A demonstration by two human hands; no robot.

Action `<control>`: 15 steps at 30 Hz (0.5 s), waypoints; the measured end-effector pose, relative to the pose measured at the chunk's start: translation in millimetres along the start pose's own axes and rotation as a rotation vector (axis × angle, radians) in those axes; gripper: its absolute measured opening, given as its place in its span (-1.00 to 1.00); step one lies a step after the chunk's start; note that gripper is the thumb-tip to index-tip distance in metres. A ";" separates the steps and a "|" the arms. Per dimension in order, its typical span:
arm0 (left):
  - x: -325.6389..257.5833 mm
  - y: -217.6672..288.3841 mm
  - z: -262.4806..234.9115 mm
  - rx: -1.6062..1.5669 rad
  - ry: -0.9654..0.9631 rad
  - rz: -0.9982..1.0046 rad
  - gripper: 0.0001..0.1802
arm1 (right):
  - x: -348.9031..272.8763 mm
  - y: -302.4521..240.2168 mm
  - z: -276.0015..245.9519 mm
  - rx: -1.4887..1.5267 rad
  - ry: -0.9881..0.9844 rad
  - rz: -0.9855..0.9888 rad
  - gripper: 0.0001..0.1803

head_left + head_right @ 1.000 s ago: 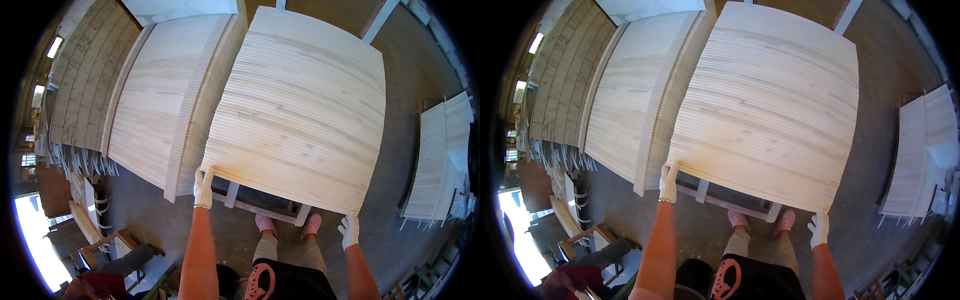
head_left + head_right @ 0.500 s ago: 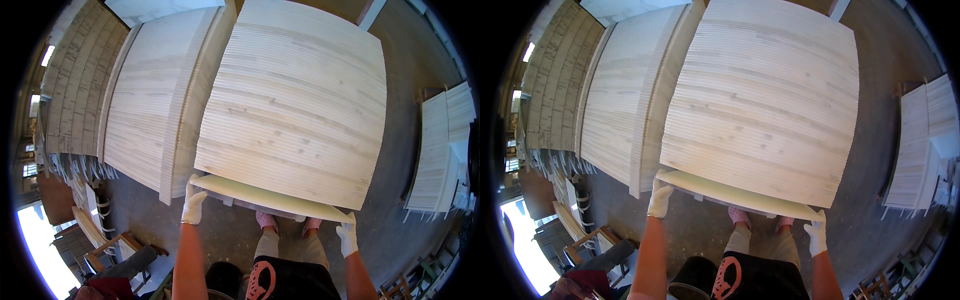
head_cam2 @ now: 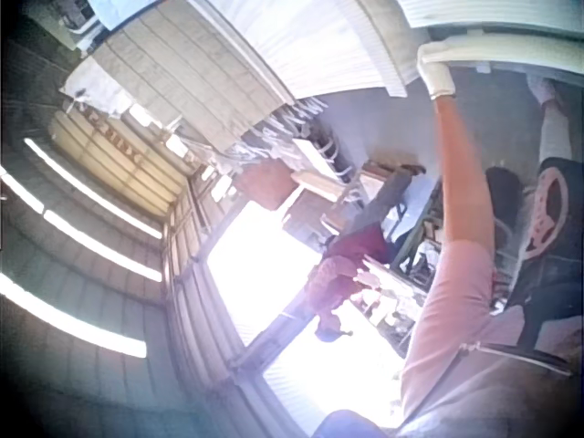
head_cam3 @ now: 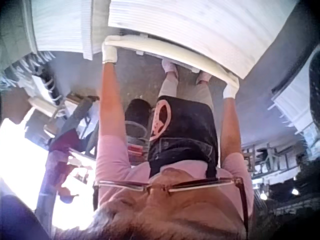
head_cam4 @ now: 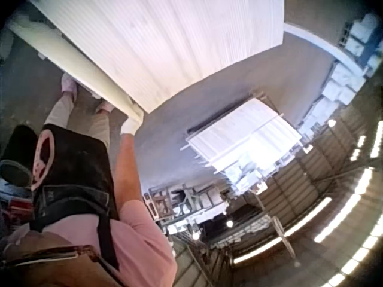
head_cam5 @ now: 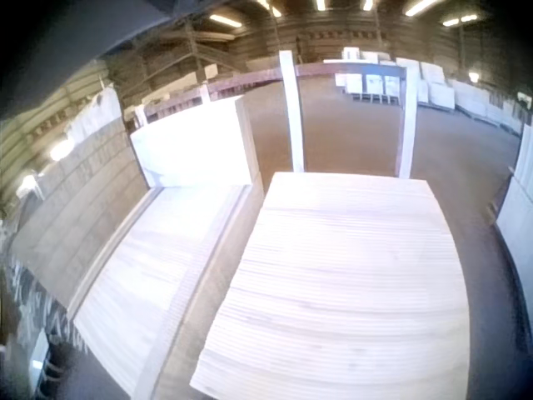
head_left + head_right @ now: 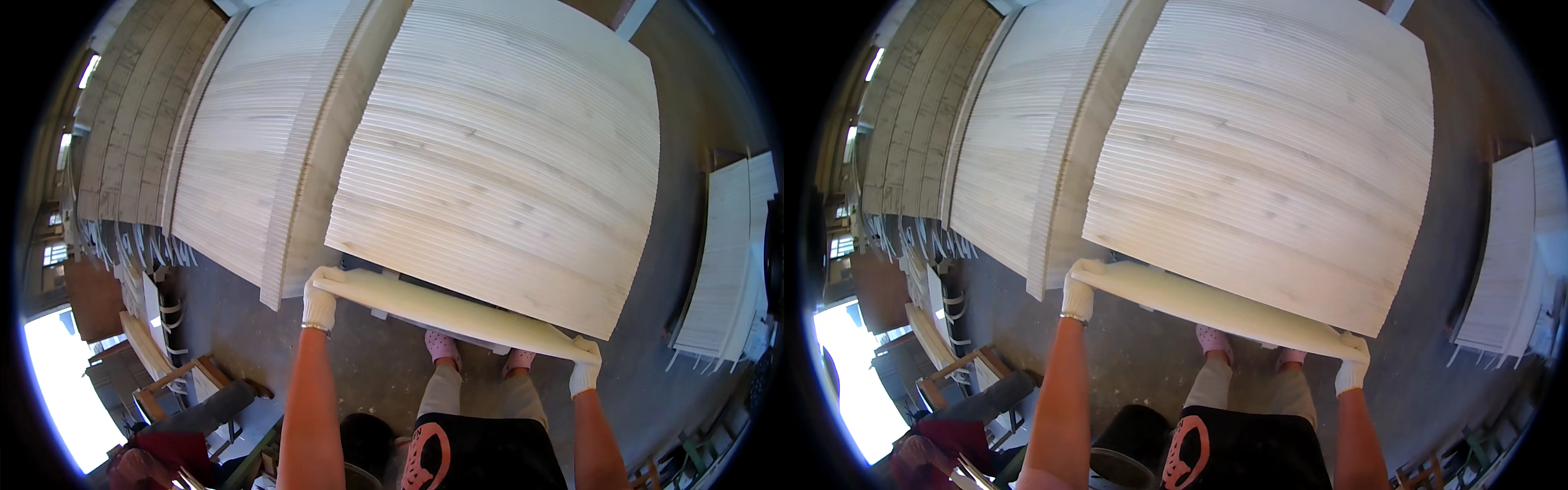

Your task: The person picks up a white foam board, places it on a table, and uses a small metal tool to scrape and smooth the surface. The person repeatedly scrapes the board's surface and edges while another worker stacks similar boards nearby.

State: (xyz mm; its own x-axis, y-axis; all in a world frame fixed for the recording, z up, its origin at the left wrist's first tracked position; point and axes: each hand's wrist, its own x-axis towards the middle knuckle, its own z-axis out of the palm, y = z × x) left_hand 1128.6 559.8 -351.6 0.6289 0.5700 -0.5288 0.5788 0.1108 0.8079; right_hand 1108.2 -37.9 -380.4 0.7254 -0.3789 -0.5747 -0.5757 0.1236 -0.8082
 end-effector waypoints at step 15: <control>-473.9 9.0 -40.5 -0.231 0.611 -0.024 -0.88 | -32.2 -220.8 -91.6 -0.442 -0.474 -0.183 -0.85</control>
State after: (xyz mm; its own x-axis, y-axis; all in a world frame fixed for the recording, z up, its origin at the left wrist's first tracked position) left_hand 814.8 323.7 -83.2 0.1697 0.9175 -0.3596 0.4198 0.2628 0.8687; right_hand 1177.4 -137.1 -171.7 0.8552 0.0983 -0.5089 -0.4546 -0.3292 -0.8276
